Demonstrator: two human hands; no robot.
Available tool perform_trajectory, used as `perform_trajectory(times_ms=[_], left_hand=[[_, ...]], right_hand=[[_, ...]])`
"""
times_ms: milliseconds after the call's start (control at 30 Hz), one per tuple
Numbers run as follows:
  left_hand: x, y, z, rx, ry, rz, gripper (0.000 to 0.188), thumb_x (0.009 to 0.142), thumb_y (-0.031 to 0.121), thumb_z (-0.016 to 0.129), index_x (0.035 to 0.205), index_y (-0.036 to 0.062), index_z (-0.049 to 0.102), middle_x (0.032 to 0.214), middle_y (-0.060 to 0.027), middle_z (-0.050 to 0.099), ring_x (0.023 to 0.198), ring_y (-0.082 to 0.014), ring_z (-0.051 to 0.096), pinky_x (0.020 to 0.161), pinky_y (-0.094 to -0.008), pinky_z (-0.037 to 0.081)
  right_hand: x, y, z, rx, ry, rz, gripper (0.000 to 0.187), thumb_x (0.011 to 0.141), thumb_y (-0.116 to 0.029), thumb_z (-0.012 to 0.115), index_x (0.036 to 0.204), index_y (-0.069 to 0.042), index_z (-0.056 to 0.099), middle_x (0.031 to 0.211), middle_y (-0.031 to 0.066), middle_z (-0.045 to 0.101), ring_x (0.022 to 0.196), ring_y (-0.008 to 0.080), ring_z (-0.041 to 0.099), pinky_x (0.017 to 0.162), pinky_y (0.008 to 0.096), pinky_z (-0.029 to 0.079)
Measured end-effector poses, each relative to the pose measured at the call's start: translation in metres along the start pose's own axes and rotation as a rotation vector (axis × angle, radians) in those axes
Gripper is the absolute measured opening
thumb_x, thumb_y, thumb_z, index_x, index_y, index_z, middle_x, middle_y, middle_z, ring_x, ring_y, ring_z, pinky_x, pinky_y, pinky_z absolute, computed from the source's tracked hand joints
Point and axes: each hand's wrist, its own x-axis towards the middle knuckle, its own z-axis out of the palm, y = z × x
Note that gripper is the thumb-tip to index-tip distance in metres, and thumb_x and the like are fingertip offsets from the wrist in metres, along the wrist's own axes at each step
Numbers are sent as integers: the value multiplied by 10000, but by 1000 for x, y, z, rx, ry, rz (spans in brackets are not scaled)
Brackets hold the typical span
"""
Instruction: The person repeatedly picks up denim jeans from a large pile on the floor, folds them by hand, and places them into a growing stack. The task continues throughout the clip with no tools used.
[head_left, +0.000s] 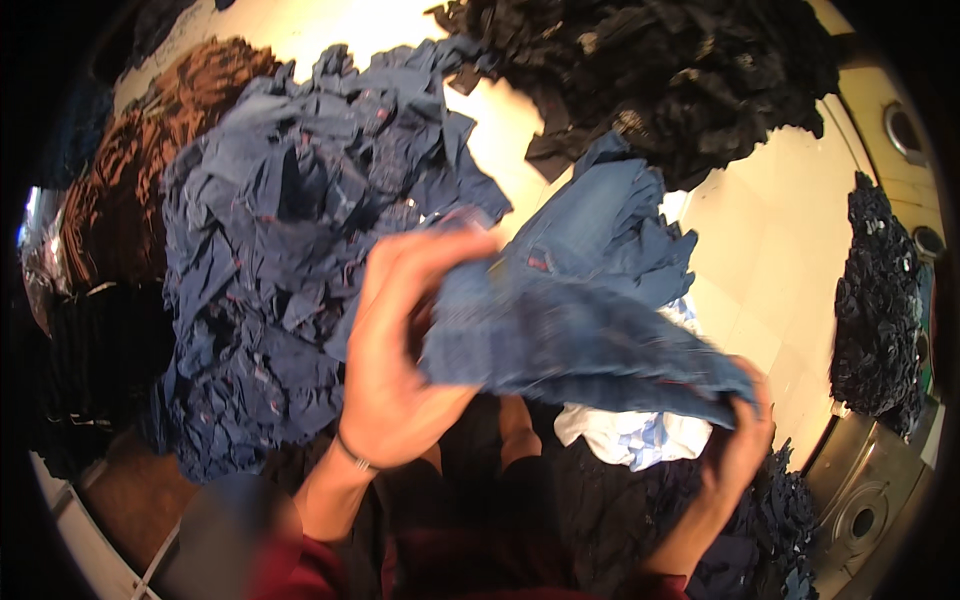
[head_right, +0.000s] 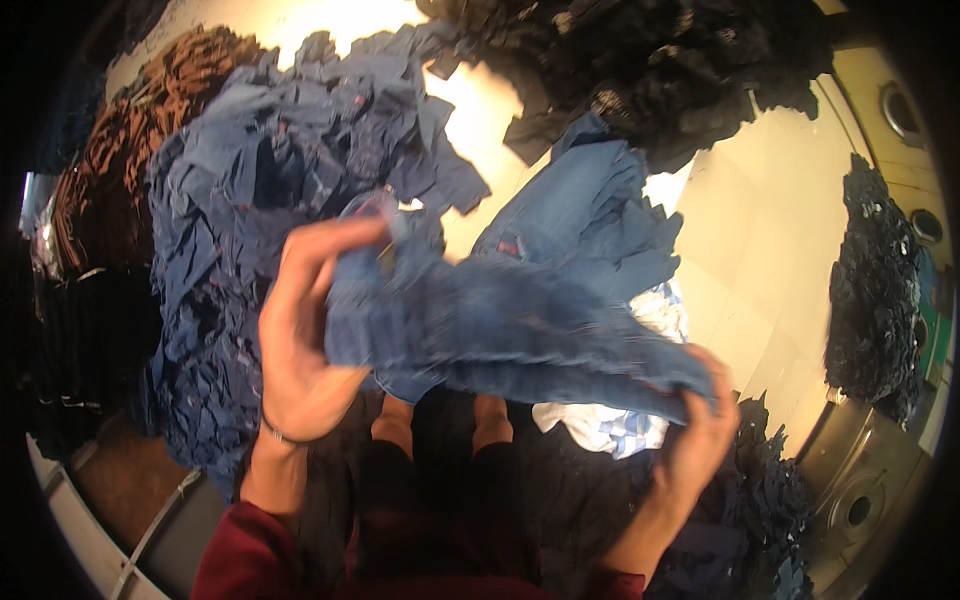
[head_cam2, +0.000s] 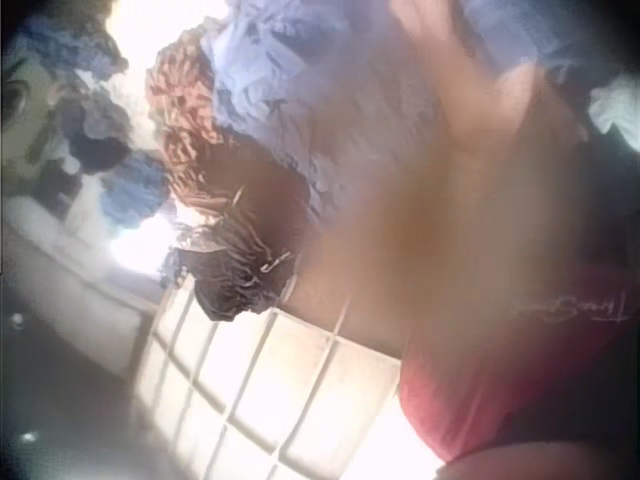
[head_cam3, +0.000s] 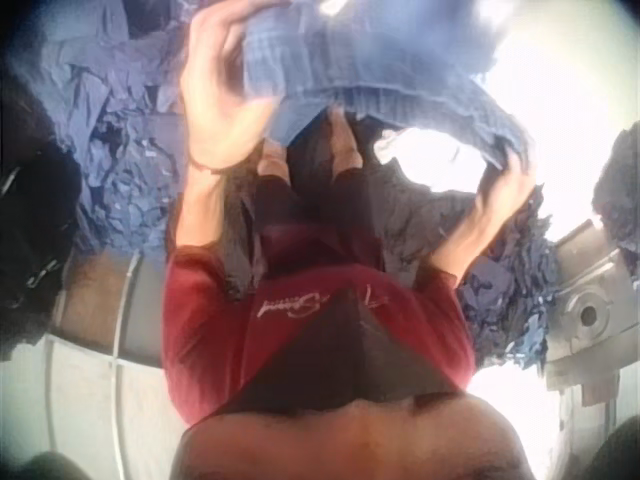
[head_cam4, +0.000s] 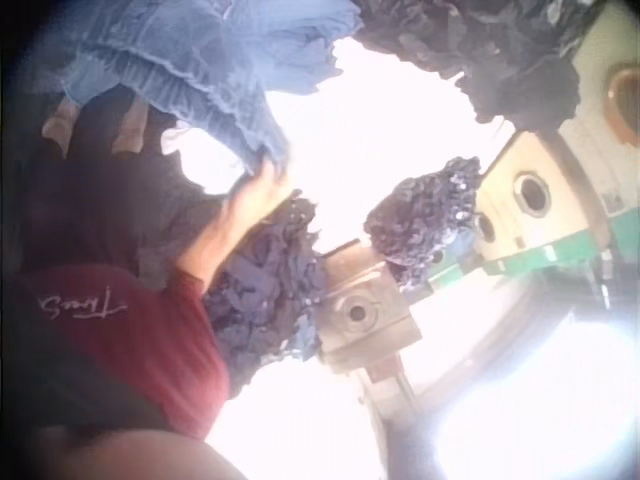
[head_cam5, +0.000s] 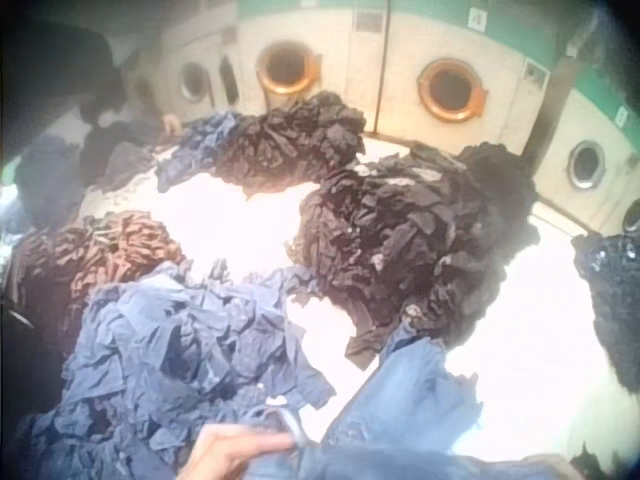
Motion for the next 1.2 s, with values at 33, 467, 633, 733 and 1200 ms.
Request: perform_trajectory(times_ms=[33,467,633,733,1200], left_hand=[[28,19,15,-44,-44,63,606,819,4,824,1360,-37,555,1304,-96,520,1223,-194,592,1034,-312,472],[144,44,136,151,-169,387,608,651,-95,698,1204,157,723,1263,-115,464,856,-230,539,849,-354,511],[140,-160,186,474,-264,193,538,682,-109,665,1140,168,725,1331,-113,494,1114,-350,584,950,-424,525],[76,-296,186,664,-395,-141,477,813,-24,667,1229,207,714,1484,-135,465,1329,-378,495,1072,-511,453],[-389,-502,-221,800,411,-1502,880,843,506,789,1544,155,388,1640,-145,288,1459,-387,372,1138,-628,359]], right_hand=[[11,-22,-19,-74,113,-148,372,852,-3,550,1198,70,667,1138,131,681,1013,222,677,859,348,599],[32,-18,-97,-704,350,-461,307,911,-94,736,1192,8,668,1123,115,624,1086,231,602,856,341,515],[46,198,-19,-744,252,-228,413,937,-239,741,1277,-20,657,1164,164,606,908,260,662,696,328,568],[10,322,14,-1082,-122,18,537,990,-404,641,1383,-40,599,1241,265,631,1087,423,667,925,507,532],[-185,396,154,-1491,-1004,282,442,951,-529,630,1225,-191,707,1129,207,740,1144,480,658,1141,696,255]])
